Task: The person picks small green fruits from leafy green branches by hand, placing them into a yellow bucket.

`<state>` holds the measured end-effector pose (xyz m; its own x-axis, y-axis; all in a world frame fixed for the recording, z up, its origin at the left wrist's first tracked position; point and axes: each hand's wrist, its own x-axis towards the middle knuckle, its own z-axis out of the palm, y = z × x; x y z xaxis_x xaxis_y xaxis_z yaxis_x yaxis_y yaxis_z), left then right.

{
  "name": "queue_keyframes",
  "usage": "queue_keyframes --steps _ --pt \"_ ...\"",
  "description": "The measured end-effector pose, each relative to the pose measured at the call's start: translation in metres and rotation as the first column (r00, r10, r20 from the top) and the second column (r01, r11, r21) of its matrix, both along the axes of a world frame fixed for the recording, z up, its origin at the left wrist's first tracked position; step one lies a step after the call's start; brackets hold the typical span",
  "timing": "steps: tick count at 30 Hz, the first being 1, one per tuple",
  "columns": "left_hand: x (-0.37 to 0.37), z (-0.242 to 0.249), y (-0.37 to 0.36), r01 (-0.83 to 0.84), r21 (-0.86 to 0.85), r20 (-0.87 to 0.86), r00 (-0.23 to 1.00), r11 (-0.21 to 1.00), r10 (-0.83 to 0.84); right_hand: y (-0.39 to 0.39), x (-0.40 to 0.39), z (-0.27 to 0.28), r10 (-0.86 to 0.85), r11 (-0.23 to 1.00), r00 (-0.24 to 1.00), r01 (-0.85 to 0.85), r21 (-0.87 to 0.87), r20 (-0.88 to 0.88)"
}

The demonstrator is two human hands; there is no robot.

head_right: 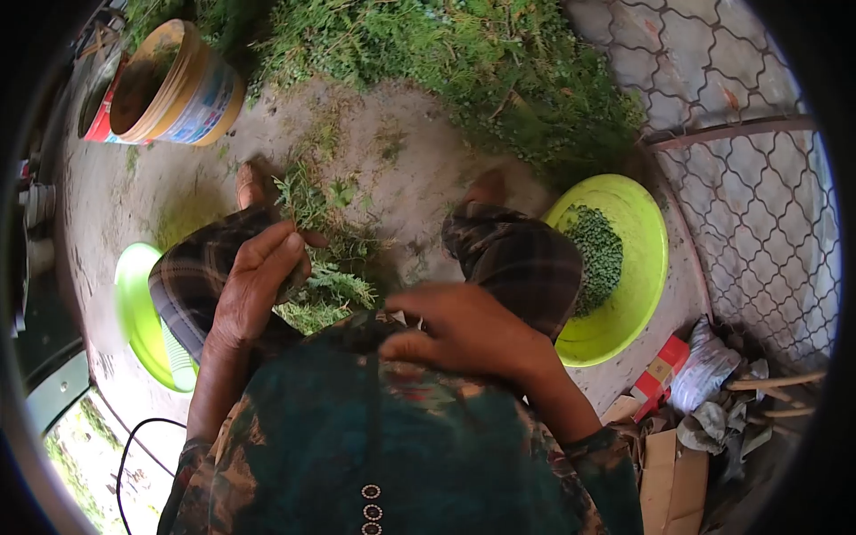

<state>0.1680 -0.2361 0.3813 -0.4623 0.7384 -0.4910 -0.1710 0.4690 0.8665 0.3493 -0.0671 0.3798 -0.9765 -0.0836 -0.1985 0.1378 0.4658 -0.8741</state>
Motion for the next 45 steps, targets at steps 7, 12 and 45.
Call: queue_keyframes --steps 7,12,45 --pt "0.002 0.009 0.017 0.019 0.142 0.101 0.994 0.990 -0.033 0.003 -0.052 0.010 -0.701 0.650 0.711 0.602 -0.464 -0.059" --pt "0.008 0.007 0.028 0.064 0.195 0.023 0.997 0.979 -0.070 0.013 -0.055 0.011 -0.545 0.773 0.820 0.413 -0.481 -0.171" --pt "-0.031 0.007 0.101 0.113 0.055 0.208 0.971 0.992 -0.123 0.106 -0.070 -0.008 -0.187 0.650 0.937 0.343 -0.679 0.294"
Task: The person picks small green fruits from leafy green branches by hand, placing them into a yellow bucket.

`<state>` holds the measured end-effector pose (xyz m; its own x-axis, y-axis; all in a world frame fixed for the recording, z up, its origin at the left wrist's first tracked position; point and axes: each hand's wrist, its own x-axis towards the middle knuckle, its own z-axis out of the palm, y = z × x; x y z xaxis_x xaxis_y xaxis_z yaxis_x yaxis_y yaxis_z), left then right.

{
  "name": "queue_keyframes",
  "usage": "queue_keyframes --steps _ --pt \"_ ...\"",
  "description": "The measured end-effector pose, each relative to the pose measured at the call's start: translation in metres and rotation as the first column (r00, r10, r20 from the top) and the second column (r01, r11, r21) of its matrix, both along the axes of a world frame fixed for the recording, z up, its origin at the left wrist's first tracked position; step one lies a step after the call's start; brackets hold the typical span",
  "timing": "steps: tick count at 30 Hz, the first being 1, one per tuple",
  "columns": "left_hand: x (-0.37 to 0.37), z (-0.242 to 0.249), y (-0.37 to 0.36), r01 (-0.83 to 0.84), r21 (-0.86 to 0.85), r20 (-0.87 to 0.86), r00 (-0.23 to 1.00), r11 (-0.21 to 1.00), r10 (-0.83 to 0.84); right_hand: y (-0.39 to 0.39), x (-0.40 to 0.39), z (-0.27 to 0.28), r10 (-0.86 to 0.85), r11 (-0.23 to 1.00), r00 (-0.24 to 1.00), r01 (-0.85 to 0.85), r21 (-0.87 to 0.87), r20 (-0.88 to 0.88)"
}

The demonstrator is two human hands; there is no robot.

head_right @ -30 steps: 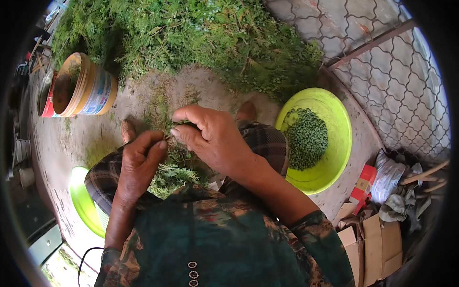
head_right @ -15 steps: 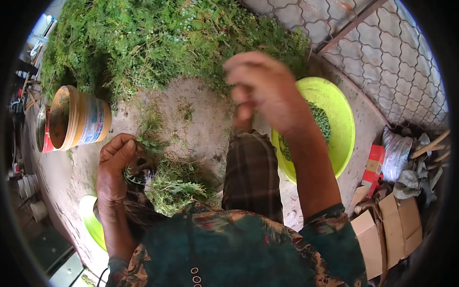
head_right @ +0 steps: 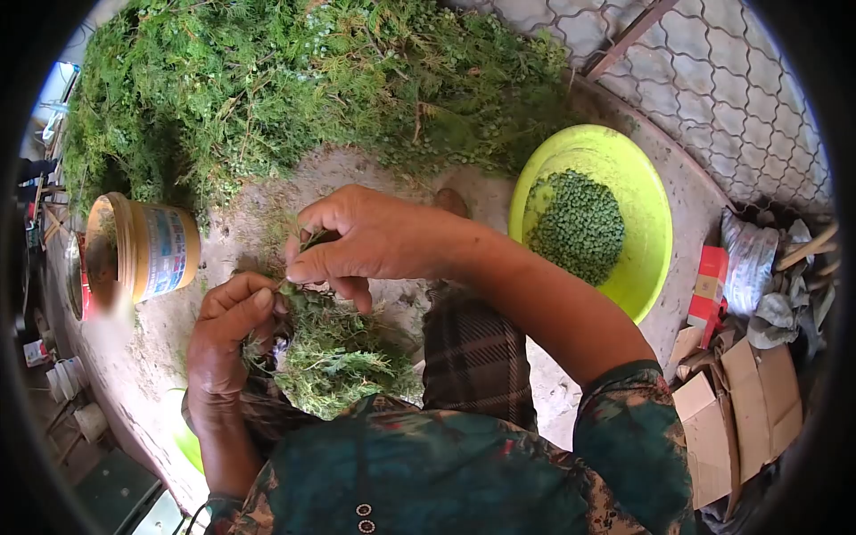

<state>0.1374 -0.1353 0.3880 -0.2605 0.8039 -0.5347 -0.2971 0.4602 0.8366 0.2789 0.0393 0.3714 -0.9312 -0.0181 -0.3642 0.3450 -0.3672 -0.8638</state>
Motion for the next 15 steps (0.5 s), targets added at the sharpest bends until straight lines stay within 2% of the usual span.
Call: queue_keyframes --steps 2,3,5,7,8,9,10,11,12,13,15 --pt "0.000 -0.007 0.001 0.017 -0.050 -0.010 1.000 0.999 -0.017 0.004 0.008 -0.003 -0.037 0.999 0.999 0.037 0.007 0.006" --pt "-0.001 -0.010 0.000 0.024 -0.055 -0.007 1.000 0.998 -0.024 0.010 0.013 -0.007 -0.143 0.977 0.990 0.140 0.158 0.004" --pt "-0.007 -0.014 -0.005 -0.124 -0.128 -0.027 0.992 0.984 0.122 0.028 0.033 -0.018 -0.375 0.856 0.927 0.344 0.386 0.004" --pt "-0.008 -0.015 -0.005 -0.149 -0.092 0.029 0.988 0.985 0.152 0.054 0.070 -0.033 -0.570 0.705 0.821 0.508 0.496 -0.032" --pt "-0.006 -0.016 -0.005 -0.164 -0.102 0.083 0.982 0.981 0.173 0.063 0.094 -0.041 -0.637 0.633 0.768 0.574 0.519 -0.073" --pt "-0.006 -0.017 -0.004 -0.179 -0.111 0.134 0.972 0.978 0.193 0.067 0.115 -0.045 -0.703 0.517 0.709 0.566 0.642 -0.060" --pt "-0.007 -0.017 -0.003 -0.176 -0.108 0.131 0.973 0.978 0.190 0.071 0.138 -0.051 -0.762 0.390 0.644 0.535 0.749 -0.063" --pt "-0.009 -0.018 -0.003 -0.145 -0.094 0.164 0.973 0.985 0.160 0.075 0.177 -0.079 -0.685 0.059 0.724 0.160 0.985 -0.077" --pt "-0.010 -0.018 -0.003 -0.119 -0.080 0.198 0.971 0.990 0.133 0.075 0.203 -0.102 -0.609 -0.335 0.793 -0.224 0.915 -0.029" --pt "-0.010 -0.016 -0.003 -0.119 -0.078 0.197 0.971 0.990 0.132 0.067 0.204 -0.097 -0.609 -0.337 0.793 -0.223 0.915 -0.031" --pt "-0.007 -0.015 0.001 -0.117 -0.079 0.173 0.976 0.990 0.129 0.056 0.193 -0.072 -0.533 -0.168 0.830 0.087 0.982 -0.165"
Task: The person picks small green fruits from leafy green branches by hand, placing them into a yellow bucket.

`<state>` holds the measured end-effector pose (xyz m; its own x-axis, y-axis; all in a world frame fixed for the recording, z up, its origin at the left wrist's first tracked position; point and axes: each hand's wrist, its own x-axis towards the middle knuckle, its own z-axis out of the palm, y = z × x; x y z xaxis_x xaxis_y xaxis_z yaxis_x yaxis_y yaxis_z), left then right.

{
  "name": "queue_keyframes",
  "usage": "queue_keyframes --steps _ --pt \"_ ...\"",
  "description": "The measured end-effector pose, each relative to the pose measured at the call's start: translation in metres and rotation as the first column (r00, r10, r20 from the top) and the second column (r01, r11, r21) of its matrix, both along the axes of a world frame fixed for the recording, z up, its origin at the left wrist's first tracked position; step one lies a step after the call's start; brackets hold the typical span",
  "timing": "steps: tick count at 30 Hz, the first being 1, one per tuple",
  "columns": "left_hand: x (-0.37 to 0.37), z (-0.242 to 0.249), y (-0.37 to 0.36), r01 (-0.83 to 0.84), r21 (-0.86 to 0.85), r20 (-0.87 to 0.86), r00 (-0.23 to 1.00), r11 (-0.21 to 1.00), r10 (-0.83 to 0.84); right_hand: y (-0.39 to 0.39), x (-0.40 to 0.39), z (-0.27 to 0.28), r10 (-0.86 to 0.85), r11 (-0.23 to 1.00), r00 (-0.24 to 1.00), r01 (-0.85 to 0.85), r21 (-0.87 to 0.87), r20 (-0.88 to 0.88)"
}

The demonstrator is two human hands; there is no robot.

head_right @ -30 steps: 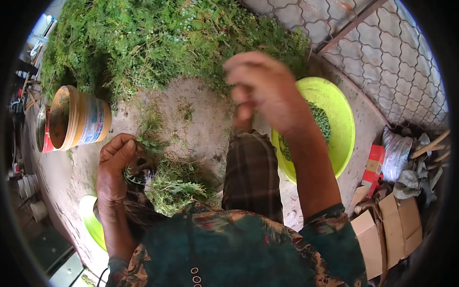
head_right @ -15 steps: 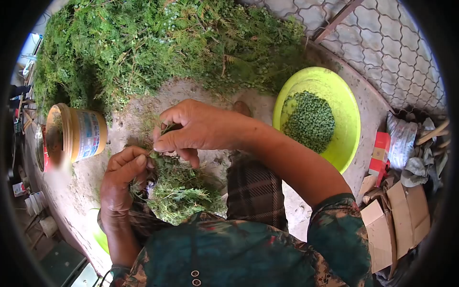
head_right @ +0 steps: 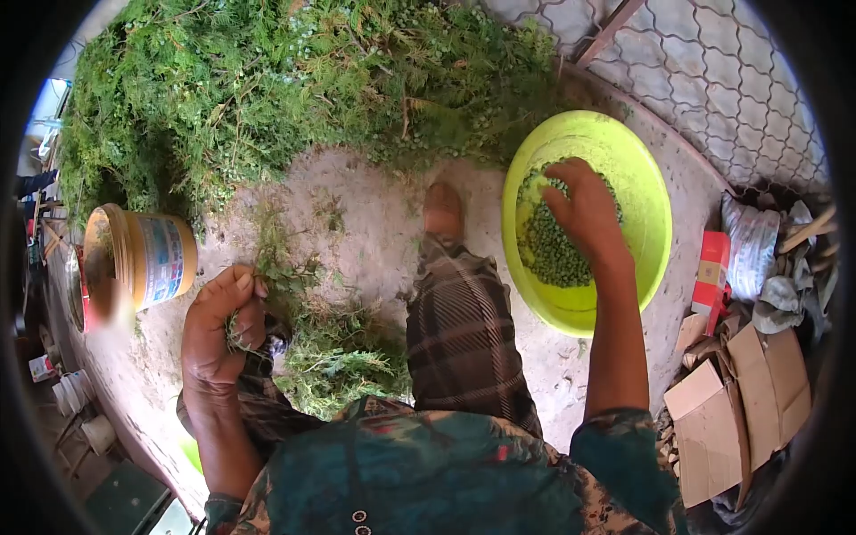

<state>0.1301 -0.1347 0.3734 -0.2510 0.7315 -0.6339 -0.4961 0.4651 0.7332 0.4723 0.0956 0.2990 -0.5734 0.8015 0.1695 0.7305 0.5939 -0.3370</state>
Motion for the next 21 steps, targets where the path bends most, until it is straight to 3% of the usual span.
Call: queue_keyframes --steps 2,4,6,7,9,15,21 --pt "0.004 0.001 0.001 0.005 0.013 0.021 1.000 1.000 -0.005 -0.021 -0.057 0.038 -0.091 0.884 0.938 -0.078 -0.460 -0.334" --pt "0.009 0.003 0.005 0.010 0.050 0.038 0.999 0.999 -0.012 -0.043 -0.104 0.072 0.048 0.699 0.934 -0.285 -0.656 -0.355" --pt "0.013 0.004 0.007 0.000 0.072 -0.010 1.000 0.997 0.000 -0.064 -0.141 0.090 0.313 0.717 0.870 -0.479 -0.506 -0.381" --pt "0.014 0.006 0.008 -0.002 0.080 -0.014 1.000 0.997 0.003 -0.073 -0.156 0.085 0.318 0.720 0.868 -0.483 -0.498 -0.382" --pt "0.016 0.009 0.007 -0.022 0.092 0.020 1.000 0.996 0.020 -0.084 -0.177 0.068 0.472 0.768 0.665 -0.632 -0.099 -0.579" --pt "0.015 0.009 0.003 -0.018 0.120 0.103 0.995 0.993 0.006 -0.082 -0.191 0.060 0.504 0.594 0.575 -0.772 -0.224 -0.645" --pt "0.018 0.009 0.003 -0.041 0.115 0.122 0.992 0.993 0.027 -0.087 -0.192 0.060 0.408 0.674 0.635 -0.694 -0.253 -0.656"
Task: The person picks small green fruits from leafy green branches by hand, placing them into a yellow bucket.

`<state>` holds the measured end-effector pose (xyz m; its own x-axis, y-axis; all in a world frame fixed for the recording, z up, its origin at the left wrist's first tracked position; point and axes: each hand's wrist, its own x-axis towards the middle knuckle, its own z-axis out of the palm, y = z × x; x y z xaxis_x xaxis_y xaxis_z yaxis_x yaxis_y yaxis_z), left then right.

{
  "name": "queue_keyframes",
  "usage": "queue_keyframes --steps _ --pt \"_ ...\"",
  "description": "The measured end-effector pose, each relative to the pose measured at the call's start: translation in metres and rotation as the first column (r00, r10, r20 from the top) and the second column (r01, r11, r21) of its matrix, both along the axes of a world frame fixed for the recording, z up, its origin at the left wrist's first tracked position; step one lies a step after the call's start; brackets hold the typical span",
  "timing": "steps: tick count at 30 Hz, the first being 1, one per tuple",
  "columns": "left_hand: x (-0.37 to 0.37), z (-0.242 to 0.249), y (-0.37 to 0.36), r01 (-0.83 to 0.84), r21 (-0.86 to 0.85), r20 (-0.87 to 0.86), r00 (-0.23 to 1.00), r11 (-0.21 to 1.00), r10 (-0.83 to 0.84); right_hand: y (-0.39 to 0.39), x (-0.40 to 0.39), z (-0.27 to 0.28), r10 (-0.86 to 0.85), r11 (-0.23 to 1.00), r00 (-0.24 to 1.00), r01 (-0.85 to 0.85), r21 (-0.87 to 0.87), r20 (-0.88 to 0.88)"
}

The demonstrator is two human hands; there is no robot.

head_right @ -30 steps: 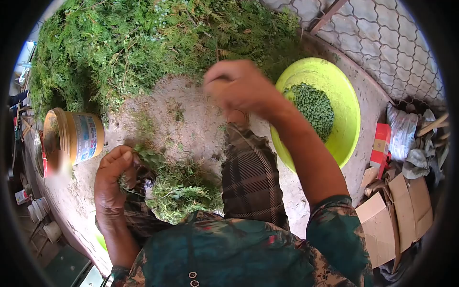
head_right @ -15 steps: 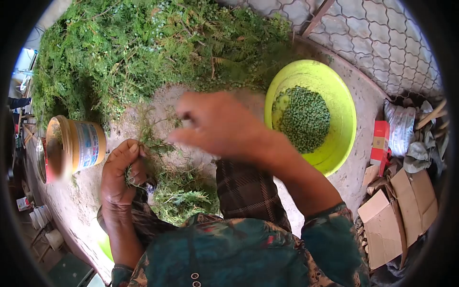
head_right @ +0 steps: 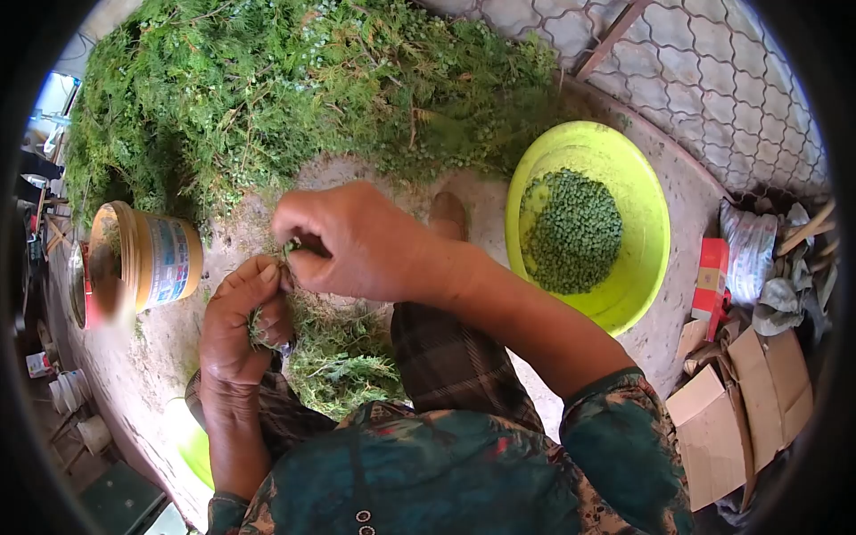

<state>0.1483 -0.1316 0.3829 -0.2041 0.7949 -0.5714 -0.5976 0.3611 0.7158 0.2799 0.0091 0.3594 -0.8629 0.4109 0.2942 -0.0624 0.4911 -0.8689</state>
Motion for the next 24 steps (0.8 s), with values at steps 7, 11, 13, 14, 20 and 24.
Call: queue_keyframes --steps 7,11,13,14,20,24 --pt "0.004 0.002 0.001 0.003 -0.017 -0.173 0.985 1.000 -0.006 0.031 0.016 -0.017 -0.276 0.931 0.961 0.273 0.242 -0.025" --pt "-0.008 0.010 -0.006 -0.155 0.061 0.006 0.988 0.986 0.155 0.043 0.037 -0.006 -0.300 0.452 0.953 0.115 -0.884 -0.030" --pt "-0.008 0.012 -0.002 -0.153 0.106 0.072 0.987 0.983 0.146 0.045 0.038 -0.018 -0.223 0.354 0.962 -0.070 -0.932 -0.157" --pt "-0.009 0.009 -0.002 -0.149 0.119 0.111 0.984 0.982 0.136 0.038 0.037 -0.017 -0.126 0.204 0.969 -0.184 -0.962 -0.212" --pt "-0.008 0.010 0.001 -0.057 0.139 0.171 0.985 0.989 0.033 0.004 0.016 0.006 0.072 0.359 0.995 0.041 -0.933 0.071" --pt "-0.005 0.007 0.003 -0.077 0.115 0.086 0.994 0.990 0.067 0.001 0.006 0.010 0.309 0.413 0.947 -0.049 -0.909 0.090"
